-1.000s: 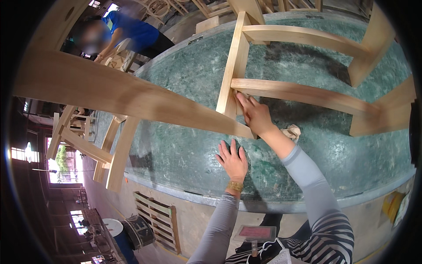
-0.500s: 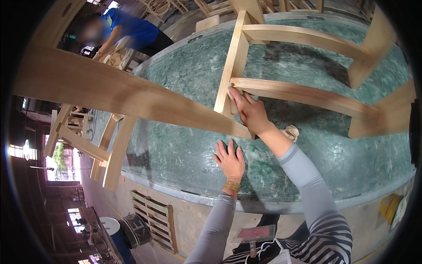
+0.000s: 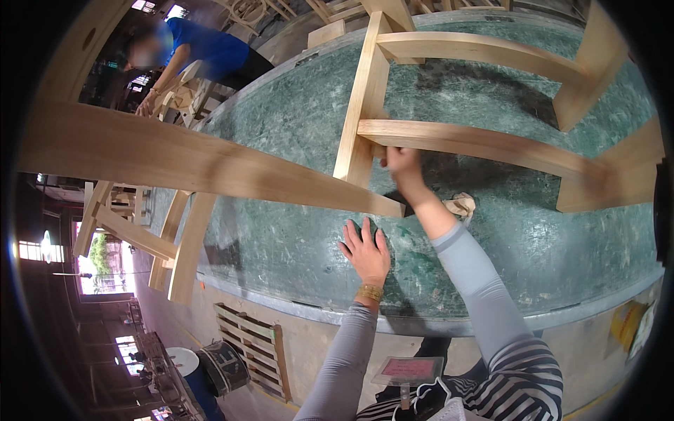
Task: The person sands the wooden frame of a chair using a sanding block. They systematically rub the block along the edges and surfaces of the chair legs and seat frame, frequently repositioning the chair to access different angles. The task involves repetitive manual sanding to smooth the wood.
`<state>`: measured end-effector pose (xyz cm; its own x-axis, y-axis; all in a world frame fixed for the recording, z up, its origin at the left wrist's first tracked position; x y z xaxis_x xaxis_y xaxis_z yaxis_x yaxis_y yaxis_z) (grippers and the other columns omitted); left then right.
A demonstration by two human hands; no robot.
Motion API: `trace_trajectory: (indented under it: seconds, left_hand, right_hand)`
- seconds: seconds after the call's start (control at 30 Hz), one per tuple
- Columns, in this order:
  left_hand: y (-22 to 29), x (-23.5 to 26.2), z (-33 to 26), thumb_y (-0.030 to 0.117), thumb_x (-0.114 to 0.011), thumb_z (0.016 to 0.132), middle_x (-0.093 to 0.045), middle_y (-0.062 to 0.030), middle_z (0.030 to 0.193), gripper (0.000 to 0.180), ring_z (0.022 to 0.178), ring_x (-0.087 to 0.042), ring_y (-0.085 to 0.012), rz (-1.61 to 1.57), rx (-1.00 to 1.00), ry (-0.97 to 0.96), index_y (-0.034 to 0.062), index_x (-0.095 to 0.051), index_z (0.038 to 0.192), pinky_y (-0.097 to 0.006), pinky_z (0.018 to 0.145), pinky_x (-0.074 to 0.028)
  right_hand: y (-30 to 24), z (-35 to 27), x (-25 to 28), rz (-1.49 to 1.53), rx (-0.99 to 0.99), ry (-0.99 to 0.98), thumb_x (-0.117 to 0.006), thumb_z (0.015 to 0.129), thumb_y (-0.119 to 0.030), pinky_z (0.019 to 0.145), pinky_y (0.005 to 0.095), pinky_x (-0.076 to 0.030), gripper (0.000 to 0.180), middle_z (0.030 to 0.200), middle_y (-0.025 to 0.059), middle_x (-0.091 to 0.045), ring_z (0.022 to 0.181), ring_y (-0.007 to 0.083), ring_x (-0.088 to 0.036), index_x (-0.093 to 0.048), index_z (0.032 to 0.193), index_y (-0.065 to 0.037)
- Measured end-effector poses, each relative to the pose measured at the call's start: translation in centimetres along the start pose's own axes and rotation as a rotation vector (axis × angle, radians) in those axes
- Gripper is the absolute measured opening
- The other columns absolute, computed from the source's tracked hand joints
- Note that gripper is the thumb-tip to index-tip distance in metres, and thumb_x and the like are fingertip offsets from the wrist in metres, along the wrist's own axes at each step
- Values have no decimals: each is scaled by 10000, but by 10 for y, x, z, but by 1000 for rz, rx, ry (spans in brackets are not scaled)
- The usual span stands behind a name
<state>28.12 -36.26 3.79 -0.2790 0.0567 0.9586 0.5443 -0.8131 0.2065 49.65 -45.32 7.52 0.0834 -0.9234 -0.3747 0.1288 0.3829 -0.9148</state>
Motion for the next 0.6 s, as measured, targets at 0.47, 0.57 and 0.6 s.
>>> trace_trajectory:
  seconds: [0.47,0.57,0.6]
  left_hand:
    - [-9,1,-4,330,-471,894,-319,-201,1394,436,1313,-255,-374,27,15,22,117,-468,1275,-567,1051,-154]
    - [-4,0,-3,335,-467,896,-319,-201,1393,440,1313,-255,-374,15,4,19,115,-465,1278,-566,1052,-154]
    - [-3,0,-2,336,-466,897,-317,-201,1394,441,1313,-255,-374,14,2,17,116,-464,1279,-565,1052,-154]
  right_hand:
    - [-57,-57,-31,-350,161,-606,-528,851,-48,604,301,-423,201,772,146,-571,650,226,-547,-581,1041,-11]
    - [-91,-44,-12,-200,397,-279,-559,830,-9,558,283,-417,285,721,102,-551,597,180,-514,-593,1111,-39]
    - [-98,-42,-13,-246,477,-244,-566,809,8,536,283,-417,322,707,92,-529,580,180,-507,-595,1123,-57]
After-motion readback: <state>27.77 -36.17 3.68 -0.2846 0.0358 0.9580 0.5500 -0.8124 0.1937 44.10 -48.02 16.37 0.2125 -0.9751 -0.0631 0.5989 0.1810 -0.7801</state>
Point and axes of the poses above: each hand's wrist, its own z-axis towards the middle knuckle, its own x-axis out of the back of the hand, y = z × x, the point moved 10 cm from there along z, towards the middle knuckle
